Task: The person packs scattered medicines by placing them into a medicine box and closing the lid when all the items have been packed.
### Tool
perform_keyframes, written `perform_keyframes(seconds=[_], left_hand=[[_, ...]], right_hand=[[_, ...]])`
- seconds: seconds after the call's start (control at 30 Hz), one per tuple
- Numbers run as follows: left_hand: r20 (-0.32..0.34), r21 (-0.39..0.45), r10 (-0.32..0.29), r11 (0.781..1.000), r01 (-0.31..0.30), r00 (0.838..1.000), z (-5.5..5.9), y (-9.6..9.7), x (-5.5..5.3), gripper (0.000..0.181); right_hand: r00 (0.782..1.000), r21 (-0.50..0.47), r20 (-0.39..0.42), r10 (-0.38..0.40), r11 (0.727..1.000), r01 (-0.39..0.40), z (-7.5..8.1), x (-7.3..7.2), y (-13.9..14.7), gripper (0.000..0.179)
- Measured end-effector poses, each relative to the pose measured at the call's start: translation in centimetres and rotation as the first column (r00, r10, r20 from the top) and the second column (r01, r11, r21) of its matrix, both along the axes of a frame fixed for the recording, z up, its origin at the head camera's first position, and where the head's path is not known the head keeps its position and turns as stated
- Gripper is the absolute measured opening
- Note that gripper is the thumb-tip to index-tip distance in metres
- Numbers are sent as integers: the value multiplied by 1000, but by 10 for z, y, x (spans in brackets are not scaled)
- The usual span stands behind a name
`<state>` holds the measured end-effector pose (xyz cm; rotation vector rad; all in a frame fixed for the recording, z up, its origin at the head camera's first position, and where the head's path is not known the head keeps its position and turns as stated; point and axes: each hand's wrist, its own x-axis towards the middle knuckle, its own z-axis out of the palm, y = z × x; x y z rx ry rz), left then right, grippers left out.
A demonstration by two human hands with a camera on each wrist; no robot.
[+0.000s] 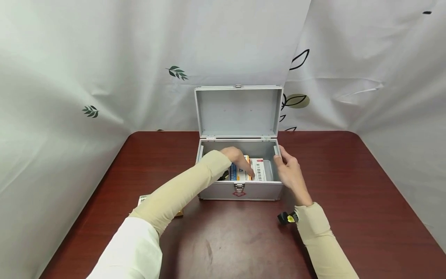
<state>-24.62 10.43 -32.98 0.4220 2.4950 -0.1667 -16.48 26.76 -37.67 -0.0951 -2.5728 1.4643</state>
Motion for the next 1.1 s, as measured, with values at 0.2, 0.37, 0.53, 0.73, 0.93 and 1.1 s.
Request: perform_keyframes(seconds=[0.2, 0.37, 0.53, 0.73, 0.93, 1.1], left_hand=[[-47, 42, 18, 999, -16, 999, -8, 1, 4, 76], [35, 6, 6, 1000, -6, 999, -6, 5, -3, 77], [106, -38, 40, 999, -36, 994, -2, 9, -6, 84], [68, -74, -72, 994, 77, 995, 7, 5, -8, 82], [80, 160, 37, 986, -49, 996, 26, -18, -7, 80], [97, 451, 8, 891, -51, 995, 48, -54, 1, 67]], right_hand=[[1000, 6, -3, -3, 1000, 3, 0, 0, 1, 52], [1000, 4, 2, -3, 1000, 3, 1, 1, 1, 52], [1000, -1, 3, -1, 1000, 1, 1, 1, 0, 51], [1000, 13, 8, 2, 1000, -2, 2, -2, -1, 51], [1000, 33, 14, -3, 999, 2, 3, -1, -1, 51], [1000, 40, 19, -7, 999, 6, 3, 2, -1, 51]])
